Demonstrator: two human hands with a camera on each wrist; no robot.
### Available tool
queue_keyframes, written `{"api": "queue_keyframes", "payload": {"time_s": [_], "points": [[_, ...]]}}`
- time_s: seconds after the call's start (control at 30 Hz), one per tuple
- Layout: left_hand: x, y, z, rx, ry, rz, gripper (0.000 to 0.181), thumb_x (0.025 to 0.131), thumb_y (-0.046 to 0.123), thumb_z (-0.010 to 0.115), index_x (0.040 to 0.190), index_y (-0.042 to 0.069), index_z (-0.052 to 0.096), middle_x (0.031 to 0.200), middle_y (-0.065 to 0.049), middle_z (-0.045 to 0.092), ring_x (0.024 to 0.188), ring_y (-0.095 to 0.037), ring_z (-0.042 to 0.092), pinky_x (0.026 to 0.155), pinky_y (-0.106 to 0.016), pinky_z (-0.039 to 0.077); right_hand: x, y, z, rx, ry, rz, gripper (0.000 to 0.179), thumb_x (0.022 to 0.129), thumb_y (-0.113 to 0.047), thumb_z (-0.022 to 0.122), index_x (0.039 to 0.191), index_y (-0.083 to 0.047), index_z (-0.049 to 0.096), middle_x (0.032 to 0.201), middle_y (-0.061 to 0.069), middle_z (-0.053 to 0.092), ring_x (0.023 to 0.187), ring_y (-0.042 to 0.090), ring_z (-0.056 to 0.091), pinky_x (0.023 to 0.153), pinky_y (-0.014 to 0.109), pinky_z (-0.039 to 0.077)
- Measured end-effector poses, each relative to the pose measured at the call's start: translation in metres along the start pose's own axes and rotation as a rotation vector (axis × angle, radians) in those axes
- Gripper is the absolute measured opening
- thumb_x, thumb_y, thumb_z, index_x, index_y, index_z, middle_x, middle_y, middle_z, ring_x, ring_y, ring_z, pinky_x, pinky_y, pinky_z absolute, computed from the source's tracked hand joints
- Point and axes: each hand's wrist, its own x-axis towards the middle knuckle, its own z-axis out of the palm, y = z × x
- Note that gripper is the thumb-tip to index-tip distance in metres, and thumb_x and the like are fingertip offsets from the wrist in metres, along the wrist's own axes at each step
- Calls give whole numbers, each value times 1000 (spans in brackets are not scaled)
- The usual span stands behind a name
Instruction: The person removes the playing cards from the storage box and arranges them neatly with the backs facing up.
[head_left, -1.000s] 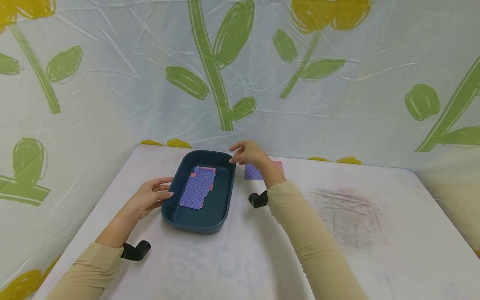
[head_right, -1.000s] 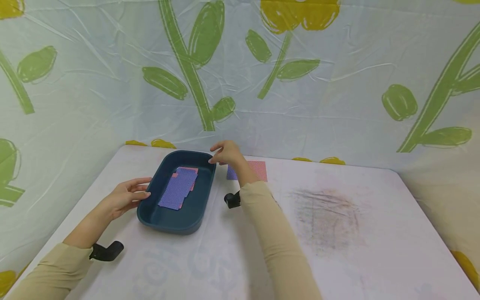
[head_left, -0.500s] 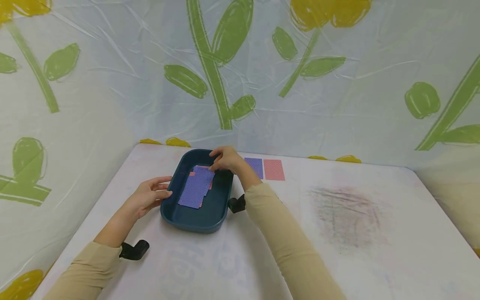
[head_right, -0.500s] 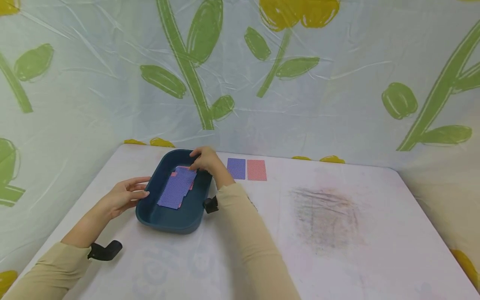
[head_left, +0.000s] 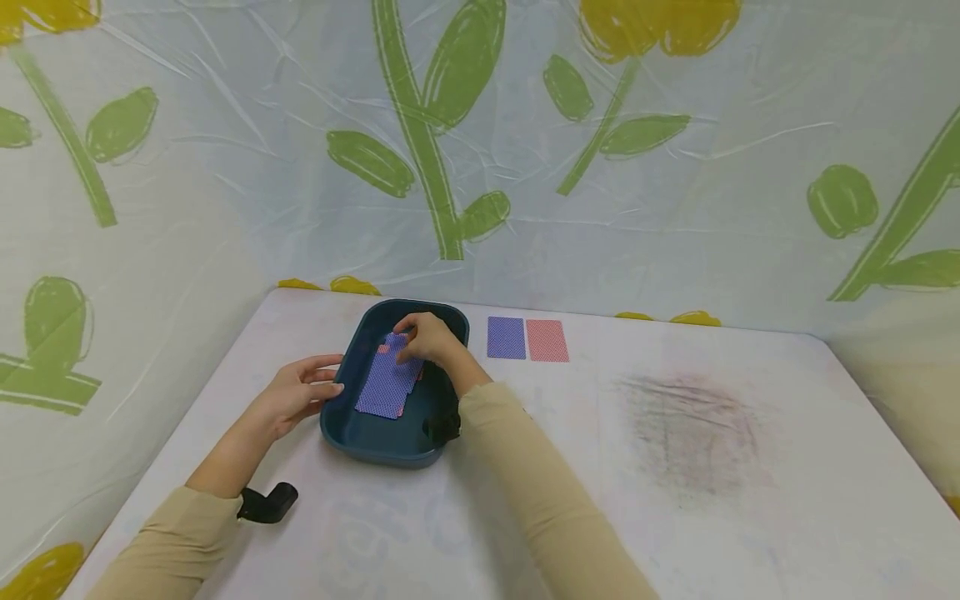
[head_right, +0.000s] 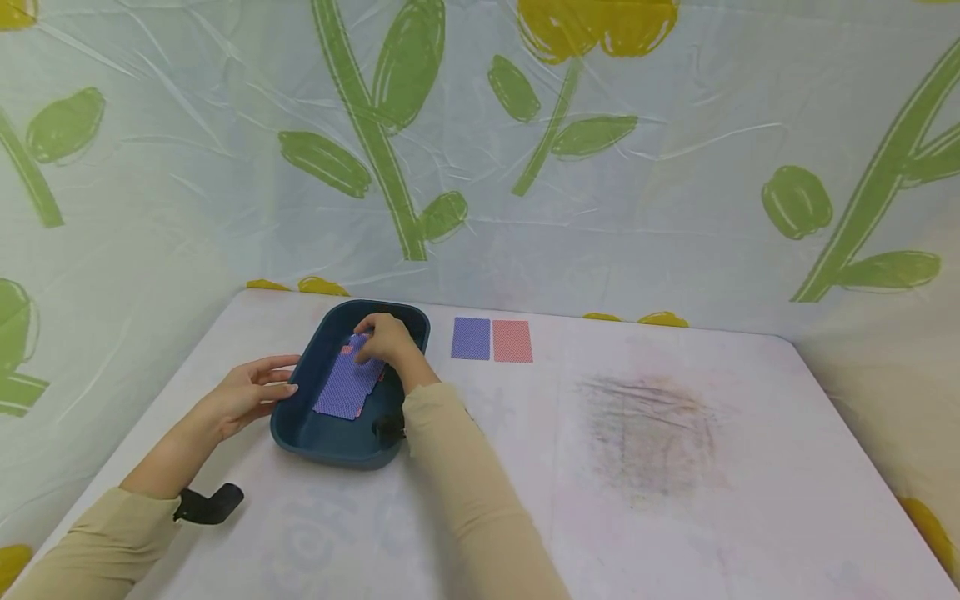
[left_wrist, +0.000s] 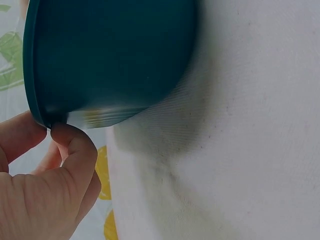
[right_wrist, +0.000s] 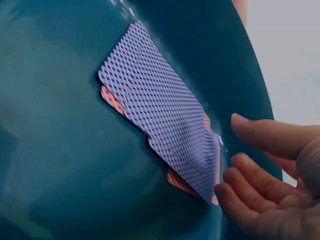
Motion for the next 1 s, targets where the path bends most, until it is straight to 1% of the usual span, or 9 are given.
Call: {"api": "queue_keyframes", "payload": {"time_s": [0.07, 0.2, 0.3, 0.43, 0.5, 0.67, 0.8, 0.87, 1.0], "points": [[0, 0, 0, 0, -1, 0, 59, 91, 2, 56, 143, -1, 30, 126, -22, 41, 93, -15, 54, 79, -24, 49, 1, 2, 4, -80, 3, 3, 45, 73, -2, 78, 116, -4, 62, 93, 9, 59, 81, 18, 53, 71, 27, 46], [0, 0, 0, -4, -1, -4, 59, 91, 2, 56, 143, -1, 29, 127, -23, 41, 94, -15, 54, 79, -24, 49, 2, 5, 8, -223, -35, 15, 50, 71, -9, 81, 117, -7, 61, 109, 11, 60, 96, 20, 54, 84, 30, 45], [0, 0, -1, -6, 0, -10, 59, 91, 3, 56, 144, -1, 29, 130, -24, 39, 94, -15, 54, 80, -25, 49, 1, 8, 9, -305, -74, 36, 57, 70, -16, 83, 120, -9, 58, 121, 11, 55, 106, 21, 51, 93, 33, 41], [0, 0, -1, -8, 0, -10, 60, 91, 2, 57, 144, -1, 29, 130, -24, 38, 95, -16, 54, 80, -25, 49, 0, 11, 10, -390, -101, 74, 63, 68, -26, 84, 120, -13, 52, 123, 12, 46, 112, 26, 44, 96, 39, 37], [1, 0, 0, -16, 0, -7, 60, 90, 2, 57, 143, -1, 29, 129, -24, 39, 95, -16, 54, 79, -24, 49, -1, 12, 9, -408, -103, 94, 62, 67, -29, 85, 117, -13, 51, 121, 13, 44, 111, 28, 42, 95, 41, 37], [0, 0, -1, -23, 1, -1, 59, 90, 1, 57, 143, -2, 30, 127, -23, 40, 94, -15, 54, 77, -23, 49, -3, 12, 10, -413, -101, 122, 58, 66, -29, 86, 110, -12, 51, 117, 12, 45, 109, 28, 42, 93, 41, 39], [-1, 0, 0, -14, 4, -4, 59, 90, 1, 57, 143, -2, 30, 126, -22, 40, 91, -13, 54, 77, -23, 49, -3, 12, 11, -403, -89, 112, 59, 65, -26, 86, 108, -11, 50, 113, 11, 48, 105, 26, 44, 91, 38, 40], [-2, 1, 1, -13, 3, -1, 59, 90, 1, 57, 143, -2, 30, 125, -22, 41, 91, -13, 54, 77, -23, 49, -2, 13, 11, -383, -77, 102, 59, 64, -23, 87, 107, -11, 49, 107, 8, 50, 100, 24, 46, 87, 36, 42], [-3, 3, 2, -16, 1, 8, 59, 90, 1, 57, 143, -3, 30, 125, -23, 42, 91, -13, 54, 75, -23, 49, 0, 12, 11, -293, -52, 89, 58, 62, -13, 87, 102, -9, 46, 94, 5, 50, 86, 20, 47, 78, 32, 42]]}}
